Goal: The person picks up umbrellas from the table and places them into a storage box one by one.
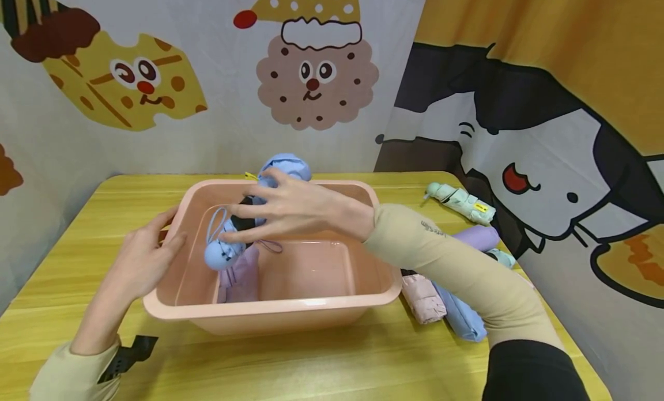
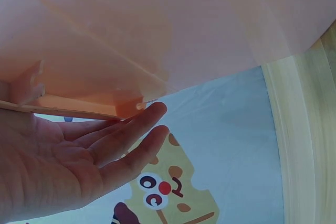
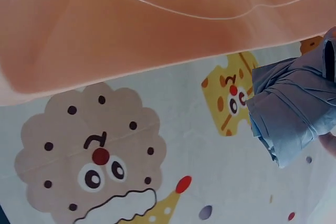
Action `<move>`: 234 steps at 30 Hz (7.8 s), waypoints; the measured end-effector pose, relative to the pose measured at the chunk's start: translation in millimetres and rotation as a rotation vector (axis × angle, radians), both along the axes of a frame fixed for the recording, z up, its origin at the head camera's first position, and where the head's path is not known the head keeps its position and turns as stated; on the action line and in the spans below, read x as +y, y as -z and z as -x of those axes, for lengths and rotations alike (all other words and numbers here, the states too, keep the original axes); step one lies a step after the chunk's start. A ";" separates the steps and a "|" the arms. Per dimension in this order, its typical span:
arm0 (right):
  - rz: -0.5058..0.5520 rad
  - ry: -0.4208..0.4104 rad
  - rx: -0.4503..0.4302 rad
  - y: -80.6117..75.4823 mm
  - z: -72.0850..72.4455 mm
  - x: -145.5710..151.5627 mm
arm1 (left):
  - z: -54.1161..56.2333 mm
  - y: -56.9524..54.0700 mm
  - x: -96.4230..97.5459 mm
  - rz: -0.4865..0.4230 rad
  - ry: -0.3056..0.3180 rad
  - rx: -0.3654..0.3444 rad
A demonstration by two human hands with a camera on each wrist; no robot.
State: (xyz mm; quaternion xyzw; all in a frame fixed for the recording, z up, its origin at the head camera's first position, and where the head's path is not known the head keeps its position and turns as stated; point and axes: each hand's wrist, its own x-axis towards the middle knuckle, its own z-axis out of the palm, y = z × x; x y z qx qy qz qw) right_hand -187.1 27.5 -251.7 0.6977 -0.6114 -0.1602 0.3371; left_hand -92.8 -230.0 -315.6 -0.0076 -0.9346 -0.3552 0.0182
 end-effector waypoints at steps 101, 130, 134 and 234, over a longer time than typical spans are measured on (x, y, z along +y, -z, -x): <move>-0.391 0.063 -0.049 42.2 -7.9 -60.9 | 0.9 -2.1 2.4 0.028 -0.012 -0.016; -0.197 0.184 -0.238 -18.4 -13.3 -23.0 | 2.3 -1.2 2.5 0.038 -0.031 -0.020; -0.098 0.183 -0.267 -27.5 -8.5 -10.7 | 2.2 -1.1 2.8 0.035 -0.028 -0.018; 0.264 1.543 -0.878 145.6 135.7 349.7 | 0.6 -4.2 3.1 -0.006 -0.033 -0.051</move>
